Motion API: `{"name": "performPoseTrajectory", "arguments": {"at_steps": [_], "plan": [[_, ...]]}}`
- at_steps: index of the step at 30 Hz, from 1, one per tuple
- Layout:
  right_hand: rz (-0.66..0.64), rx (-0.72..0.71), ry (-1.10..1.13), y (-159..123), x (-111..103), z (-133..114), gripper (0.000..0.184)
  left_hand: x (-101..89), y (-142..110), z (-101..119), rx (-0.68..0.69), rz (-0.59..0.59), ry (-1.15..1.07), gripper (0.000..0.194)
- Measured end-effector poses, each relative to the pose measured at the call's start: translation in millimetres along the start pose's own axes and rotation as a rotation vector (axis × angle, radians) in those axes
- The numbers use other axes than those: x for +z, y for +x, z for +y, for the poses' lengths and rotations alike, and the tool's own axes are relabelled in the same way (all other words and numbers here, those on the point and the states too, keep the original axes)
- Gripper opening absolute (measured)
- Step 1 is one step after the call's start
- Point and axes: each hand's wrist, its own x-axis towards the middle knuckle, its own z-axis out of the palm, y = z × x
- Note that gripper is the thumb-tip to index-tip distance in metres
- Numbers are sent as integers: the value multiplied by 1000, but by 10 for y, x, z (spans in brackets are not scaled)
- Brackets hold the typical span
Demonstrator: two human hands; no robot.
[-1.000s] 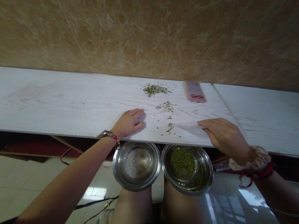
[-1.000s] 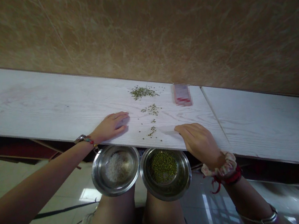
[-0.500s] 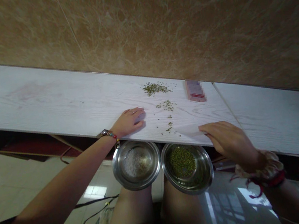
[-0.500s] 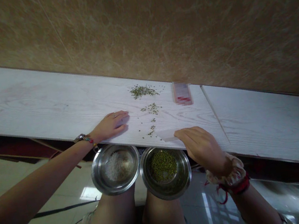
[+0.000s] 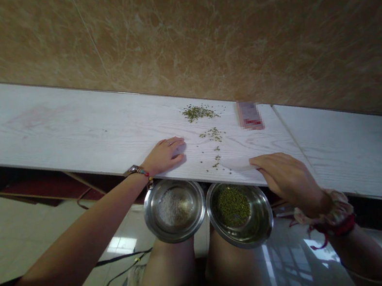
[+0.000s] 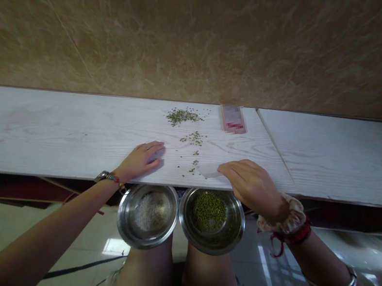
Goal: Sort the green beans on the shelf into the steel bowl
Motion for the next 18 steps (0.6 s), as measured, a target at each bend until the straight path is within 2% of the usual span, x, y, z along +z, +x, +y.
{"name": "performPoseTrajectory", "arguments": {"at_steps": [18], "plan": [[-16,15,-62,-39,64,69,22,0,-3,11,-2,-13,22,44]]}}
